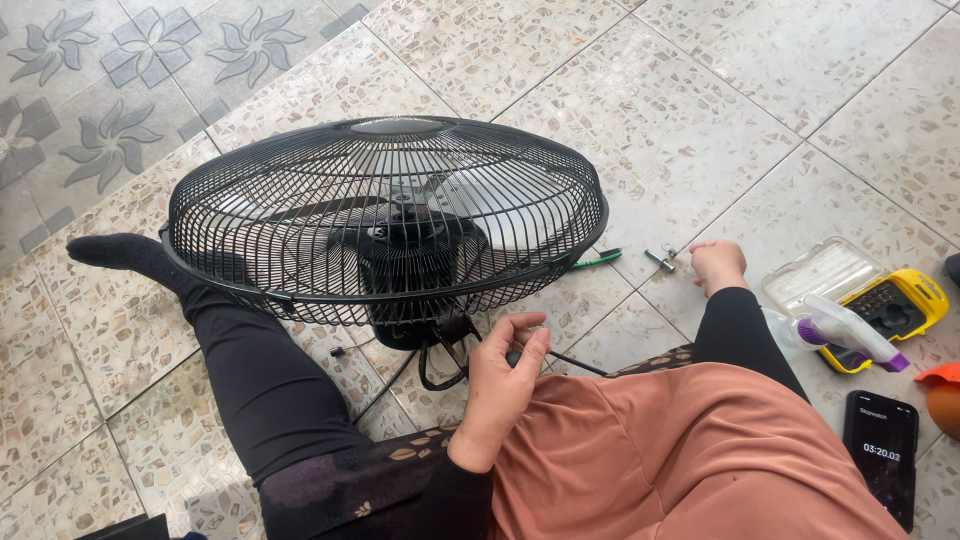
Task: The person uses a screwdriver to loosen and remove a bolt from the base of a standing fan. They then detach the control panel housing from the fan's neck and set it aside.
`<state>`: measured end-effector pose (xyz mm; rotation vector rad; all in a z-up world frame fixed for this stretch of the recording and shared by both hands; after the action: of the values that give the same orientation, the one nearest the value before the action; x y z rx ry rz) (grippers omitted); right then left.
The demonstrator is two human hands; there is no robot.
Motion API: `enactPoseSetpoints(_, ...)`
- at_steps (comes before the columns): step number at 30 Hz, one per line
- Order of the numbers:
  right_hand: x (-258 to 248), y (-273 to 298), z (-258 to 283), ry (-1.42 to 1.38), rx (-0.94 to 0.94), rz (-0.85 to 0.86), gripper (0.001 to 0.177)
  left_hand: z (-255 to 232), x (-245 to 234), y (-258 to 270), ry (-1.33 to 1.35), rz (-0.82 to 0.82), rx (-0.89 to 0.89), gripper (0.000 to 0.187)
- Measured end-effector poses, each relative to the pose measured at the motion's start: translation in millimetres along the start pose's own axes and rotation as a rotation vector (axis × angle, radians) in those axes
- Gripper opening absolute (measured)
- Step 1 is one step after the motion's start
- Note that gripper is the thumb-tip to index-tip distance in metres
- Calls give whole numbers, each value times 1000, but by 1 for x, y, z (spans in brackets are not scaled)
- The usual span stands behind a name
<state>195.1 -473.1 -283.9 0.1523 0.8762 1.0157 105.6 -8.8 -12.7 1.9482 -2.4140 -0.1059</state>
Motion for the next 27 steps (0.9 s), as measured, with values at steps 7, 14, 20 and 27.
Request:
enactPoseSetpoints(7,-2,29,40,253,-204,30,34,2,-1,-1,10,3,4,25)
enactPoseSetpoints(14,13,59,71,474,-402,70,42,6,-2,-1,3,6,9,25)
enactPoseSetpoints(20,29,63,65,643,-560,7,48,14,0,0,28,16,-24,25)
enactPoseSetpoints(27,33,59,62,667,-534,19,34,9,-4,2,27,13,0,24)
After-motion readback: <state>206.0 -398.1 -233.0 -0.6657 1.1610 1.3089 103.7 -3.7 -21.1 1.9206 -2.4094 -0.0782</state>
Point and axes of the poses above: each hand's wrist, its own y-axis away from the middle knuckle, its own x-axis out of the palm, z = x × y, the point moved 10 cm from there along -y, towards the middle knuckle, and after that the axes turned 2 degrees about z, right-handed, at the moved point
